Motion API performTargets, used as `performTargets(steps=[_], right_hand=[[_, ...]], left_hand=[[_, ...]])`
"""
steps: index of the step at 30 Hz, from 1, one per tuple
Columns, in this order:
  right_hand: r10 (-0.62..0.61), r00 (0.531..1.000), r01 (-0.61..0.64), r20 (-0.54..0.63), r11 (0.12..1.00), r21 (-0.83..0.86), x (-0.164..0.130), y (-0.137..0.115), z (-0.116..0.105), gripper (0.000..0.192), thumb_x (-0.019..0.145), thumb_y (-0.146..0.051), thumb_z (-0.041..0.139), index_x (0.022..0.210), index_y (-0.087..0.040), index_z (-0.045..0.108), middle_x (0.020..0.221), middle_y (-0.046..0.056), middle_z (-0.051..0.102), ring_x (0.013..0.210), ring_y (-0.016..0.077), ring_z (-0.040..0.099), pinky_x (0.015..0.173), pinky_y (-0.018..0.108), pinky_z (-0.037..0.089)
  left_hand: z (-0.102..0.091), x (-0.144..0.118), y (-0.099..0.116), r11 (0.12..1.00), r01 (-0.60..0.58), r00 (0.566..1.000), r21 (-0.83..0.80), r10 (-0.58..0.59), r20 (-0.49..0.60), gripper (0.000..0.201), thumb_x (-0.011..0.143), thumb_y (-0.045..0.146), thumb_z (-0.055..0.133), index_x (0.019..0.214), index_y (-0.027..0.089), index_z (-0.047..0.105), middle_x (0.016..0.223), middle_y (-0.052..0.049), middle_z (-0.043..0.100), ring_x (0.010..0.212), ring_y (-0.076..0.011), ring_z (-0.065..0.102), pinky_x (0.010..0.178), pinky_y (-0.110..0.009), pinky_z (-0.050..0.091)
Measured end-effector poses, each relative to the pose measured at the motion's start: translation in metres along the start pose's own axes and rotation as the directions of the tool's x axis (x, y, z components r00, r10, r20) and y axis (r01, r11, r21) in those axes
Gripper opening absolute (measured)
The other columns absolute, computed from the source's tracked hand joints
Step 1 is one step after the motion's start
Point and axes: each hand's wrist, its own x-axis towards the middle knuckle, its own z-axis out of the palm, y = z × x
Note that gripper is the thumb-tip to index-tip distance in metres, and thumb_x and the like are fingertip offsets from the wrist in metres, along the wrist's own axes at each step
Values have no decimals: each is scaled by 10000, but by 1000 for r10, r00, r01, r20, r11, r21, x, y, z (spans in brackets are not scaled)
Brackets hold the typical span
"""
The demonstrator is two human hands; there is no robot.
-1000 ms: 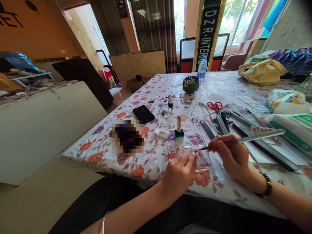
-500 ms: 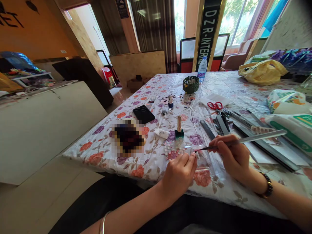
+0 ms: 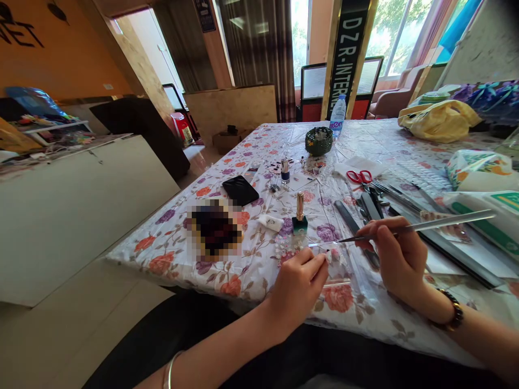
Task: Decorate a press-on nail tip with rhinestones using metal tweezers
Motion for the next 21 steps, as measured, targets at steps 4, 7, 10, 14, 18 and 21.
performTargets(steps=[4,7,10,14,18,21], right_hand=[[4,1000,-4,-7,1000,7,0,-1,0,82,858,-278,518,812,-223,558,713,12,634,553,115,596,486,232,515],[3,1000,-3,-4,1000,9,1,0,0,91,857,-283,518,811,-215,558,716,10,632,571,115,603,503,232,524],[0,1000,0,-1,1000,8,1,1,0,90,860,-274,515,817,-208,559,725,3,631,586,109,611,516,222,523],[3,1000,-3,3,1000,2,1,1,-1,89,858,-279,518,816,-219,567,723,9,628,575,110,605,495,222,510],[12,1000,-12,0,1000,-11,1,0,-1,101,854,-293,523,808,-216,570,725,17,622,576,114,602,491,227,518],[14,1000,-14,-6,1000,-17,1,0,0,100,853,-291,526,807,-211,565,723,19,619,589,118,609,499,227,533]], left_hand=[[-4,5,0,993,71,997,-96,-68,35,167,814,143,539,751,149,694,620,4,555,531,-85,507,499,-195,420],[-7,8,-2,982,104,993,-155,-94,72,180,798,129,555,704,153,706,591,11,539,524,-80,492,480,-188,390],[-8,8,-2,972,135,989,-194,-119,93,164,789,132,566,751,159,723,594,14,529,518,-78,476,477,-193,375],[-7,8,-1,960,174,983,-221,-158,90,128,768,155,600,733,152,724,589,17,514,512,-79,452,480,-207,355],[-5,9,-1,946,200,980,-253,-187,74,128,757,207,632,683,152,721,565,20,497,507,-81,437,486,-215,351],[-4,9,-2,932,221,975,-288,-210,69,142,758,241,642,689,156,732,553,17,497,503,-84,441,485,-217,352]])
